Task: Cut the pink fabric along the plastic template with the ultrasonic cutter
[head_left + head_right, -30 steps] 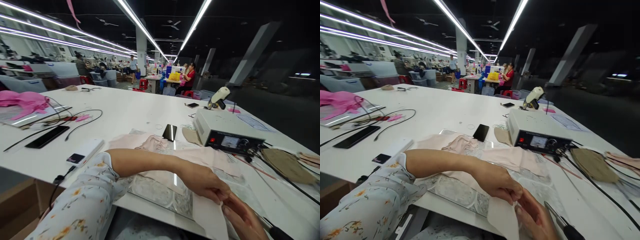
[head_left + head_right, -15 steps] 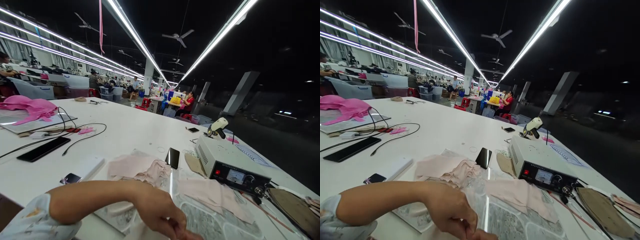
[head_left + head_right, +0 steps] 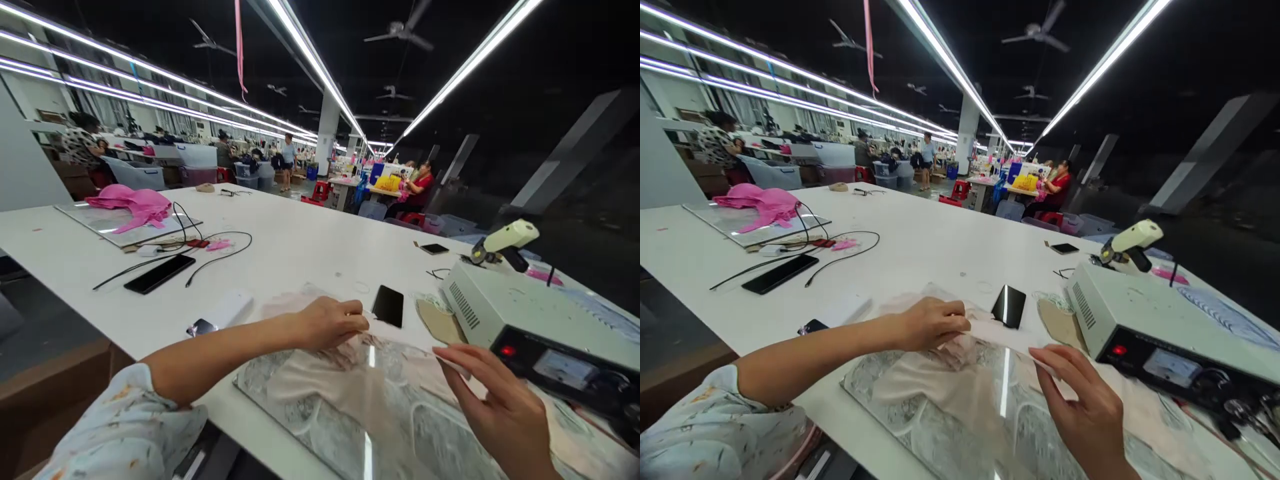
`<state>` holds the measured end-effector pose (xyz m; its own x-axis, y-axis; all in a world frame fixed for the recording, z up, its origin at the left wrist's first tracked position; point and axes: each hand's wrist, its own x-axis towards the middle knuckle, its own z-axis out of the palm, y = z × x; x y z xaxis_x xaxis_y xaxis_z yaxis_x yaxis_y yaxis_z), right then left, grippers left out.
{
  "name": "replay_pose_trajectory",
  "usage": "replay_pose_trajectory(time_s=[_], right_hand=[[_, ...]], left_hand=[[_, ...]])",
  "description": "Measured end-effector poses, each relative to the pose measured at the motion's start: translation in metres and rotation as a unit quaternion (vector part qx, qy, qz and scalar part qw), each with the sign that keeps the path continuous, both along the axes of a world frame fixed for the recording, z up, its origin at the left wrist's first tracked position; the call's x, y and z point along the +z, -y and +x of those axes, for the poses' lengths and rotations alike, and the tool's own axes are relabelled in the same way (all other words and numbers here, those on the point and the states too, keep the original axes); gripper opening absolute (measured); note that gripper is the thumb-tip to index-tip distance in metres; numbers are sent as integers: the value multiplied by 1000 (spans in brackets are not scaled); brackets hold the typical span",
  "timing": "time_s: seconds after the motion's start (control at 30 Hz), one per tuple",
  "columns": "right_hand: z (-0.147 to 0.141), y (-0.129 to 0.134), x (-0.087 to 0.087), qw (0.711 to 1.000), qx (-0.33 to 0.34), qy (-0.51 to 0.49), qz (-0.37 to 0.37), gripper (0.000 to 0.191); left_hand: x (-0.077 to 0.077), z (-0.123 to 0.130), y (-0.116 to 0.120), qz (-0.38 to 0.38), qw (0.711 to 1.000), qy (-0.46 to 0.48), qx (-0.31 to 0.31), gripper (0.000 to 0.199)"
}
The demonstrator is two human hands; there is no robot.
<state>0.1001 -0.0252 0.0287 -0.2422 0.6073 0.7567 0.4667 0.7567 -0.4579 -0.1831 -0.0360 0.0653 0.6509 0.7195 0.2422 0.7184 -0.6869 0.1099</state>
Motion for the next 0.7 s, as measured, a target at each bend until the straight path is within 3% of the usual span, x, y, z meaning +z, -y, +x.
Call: replay_pose_trajectory(time_s=[0.03,0.17,0.27,0.53,0.7], right_hand=[[-1,-1,-2,998,17,34,42,19],[-11,13,-33,991,78,113,-6,29],[-16,26,-52,987,93,131,-8,33],[-7,45,-51,981,109,161,-5,27],[1,61,-56,975,107,187,48,27]], left_hand=[[-7,-4,1,-1,1000,-2,-10,17],[-43,-20,10,-3,997,-11,-79,16],[-60,-26,19,22,994,-26,-107,17],[-67,-28,41,43,992,-37,-110,12],[-65,-29,57,17,997,-11,-80,13]])
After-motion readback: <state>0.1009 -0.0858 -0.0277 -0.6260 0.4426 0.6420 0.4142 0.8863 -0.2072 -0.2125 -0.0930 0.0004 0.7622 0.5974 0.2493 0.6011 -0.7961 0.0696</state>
